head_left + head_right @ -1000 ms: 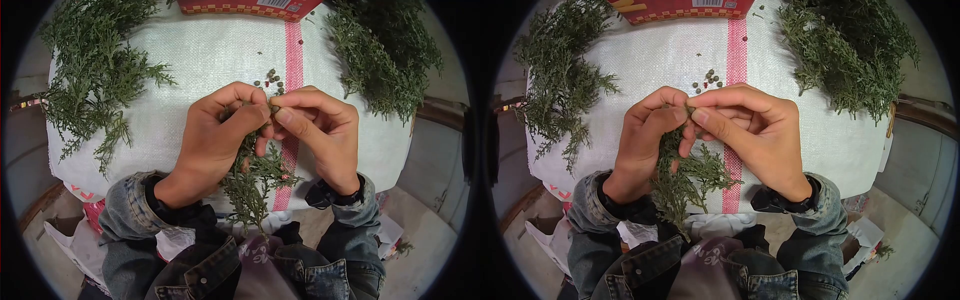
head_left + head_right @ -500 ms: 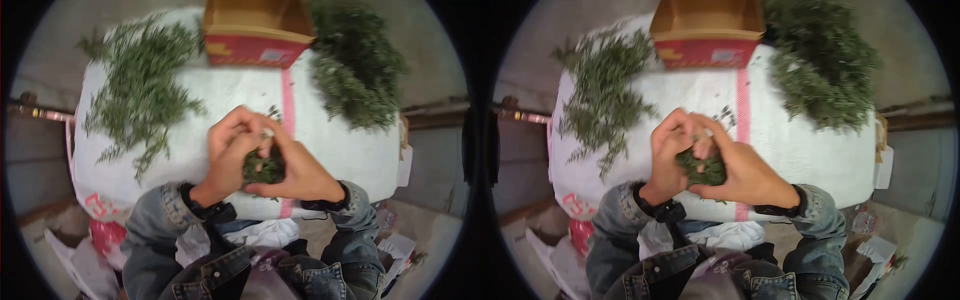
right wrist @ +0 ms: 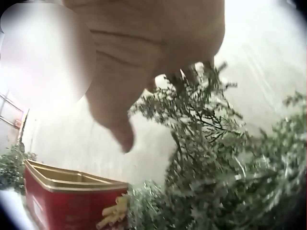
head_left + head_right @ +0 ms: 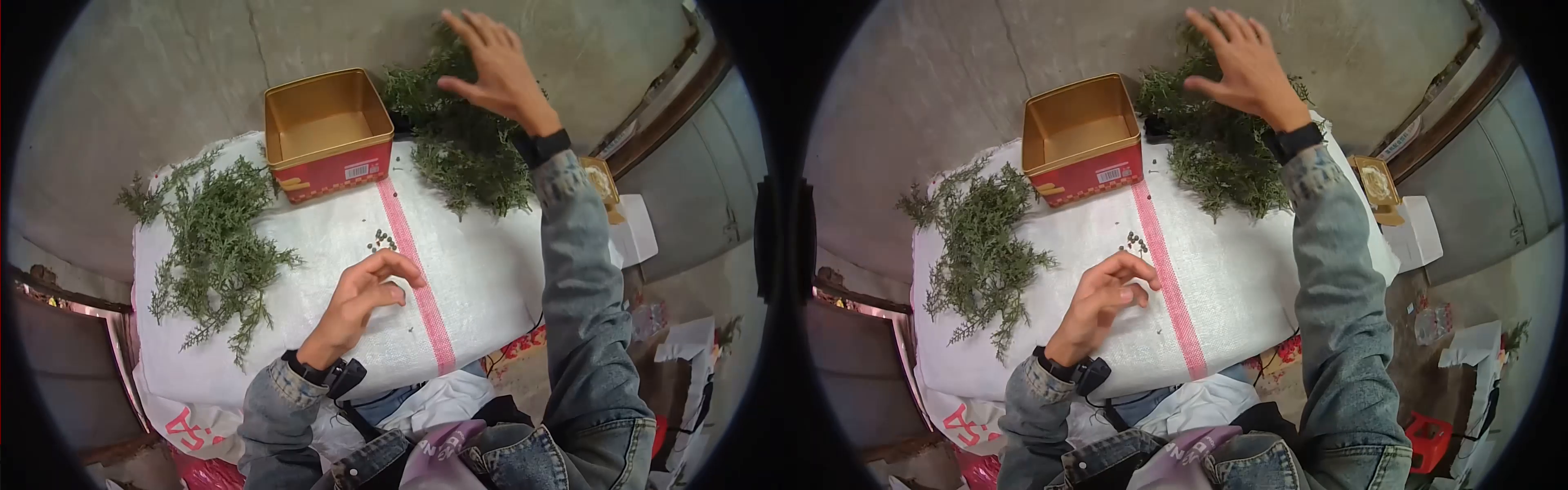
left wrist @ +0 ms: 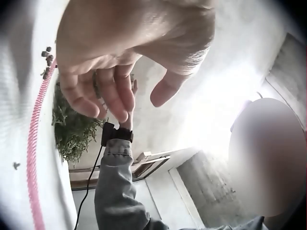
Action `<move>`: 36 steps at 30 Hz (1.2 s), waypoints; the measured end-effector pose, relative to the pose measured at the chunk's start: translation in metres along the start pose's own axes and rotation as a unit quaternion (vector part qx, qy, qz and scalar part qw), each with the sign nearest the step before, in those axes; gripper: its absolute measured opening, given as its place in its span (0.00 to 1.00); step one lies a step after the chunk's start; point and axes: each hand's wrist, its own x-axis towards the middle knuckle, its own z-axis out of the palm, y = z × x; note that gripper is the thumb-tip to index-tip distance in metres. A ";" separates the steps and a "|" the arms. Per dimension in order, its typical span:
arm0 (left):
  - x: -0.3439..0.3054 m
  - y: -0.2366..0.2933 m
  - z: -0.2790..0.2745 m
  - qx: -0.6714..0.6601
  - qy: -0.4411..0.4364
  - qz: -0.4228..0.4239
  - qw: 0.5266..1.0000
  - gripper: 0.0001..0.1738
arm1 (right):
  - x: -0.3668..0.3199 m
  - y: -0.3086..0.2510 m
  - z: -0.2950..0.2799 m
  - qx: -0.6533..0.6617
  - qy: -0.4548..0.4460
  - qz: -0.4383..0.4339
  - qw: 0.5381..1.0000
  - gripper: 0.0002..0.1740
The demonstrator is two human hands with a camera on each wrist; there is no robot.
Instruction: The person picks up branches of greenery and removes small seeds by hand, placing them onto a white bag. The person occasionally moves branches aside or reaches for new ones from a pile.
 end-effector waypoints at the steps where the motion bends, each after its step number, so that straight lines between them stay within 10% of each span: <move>1: -0.001 0.000 0.001 -0.001 0.007 0.001 1.000 0.19 | -0.015 0.005 0.022 0.007 -0.045 0.004 0.999 0.38; 6: -0.001 0.000 -0.007 -0.089 0.035 -0.082 0.992 0.12 | -0.018 -0.021 0.035 0.069 -0.172 -0.006 0.983 0.45; 11: -0.001 -0.012 -0.014 -0.083 0.092 -0.057 0.991 0.09 | 0.001 -0.102 -0.024 0.170 0.176 -0.016 0.970 0.27; 13: 0.000 -0.015 -0.017 -0.074 0.084 -0.056 0.992 0.09 | 0.011 -0.151 -0.040 0.300 0.082 -0.034 0.950 0.18; 15: -0.002 -0.014 -0.019 -0.042 0.055 -0.053 0.996 0.09 | 0.023 -0.201 -0.039 0.547 -0.064 0.008 0.835 0.15; 23: -0.055 0.013 0.024 0.031 -0.075 -0.132 0.988 0.13 | 0.077 -0.302 -0.032 0.579 -0.226 -0.106 0.776 0.17; 33: -0.134 0.004 0.010 -0.149 0.393 0.088 0.903 0.18 | 0.064 -0.313 -0.060 0.714 -0.258 -0.041 0.649 0.11; 36: -0.150 0.018 0.003 -0.347 0.315 0.131 0.874 0.18 | 0.040 -0.297 -0.084 0.769 -0.175 -0.006 0.615 0.09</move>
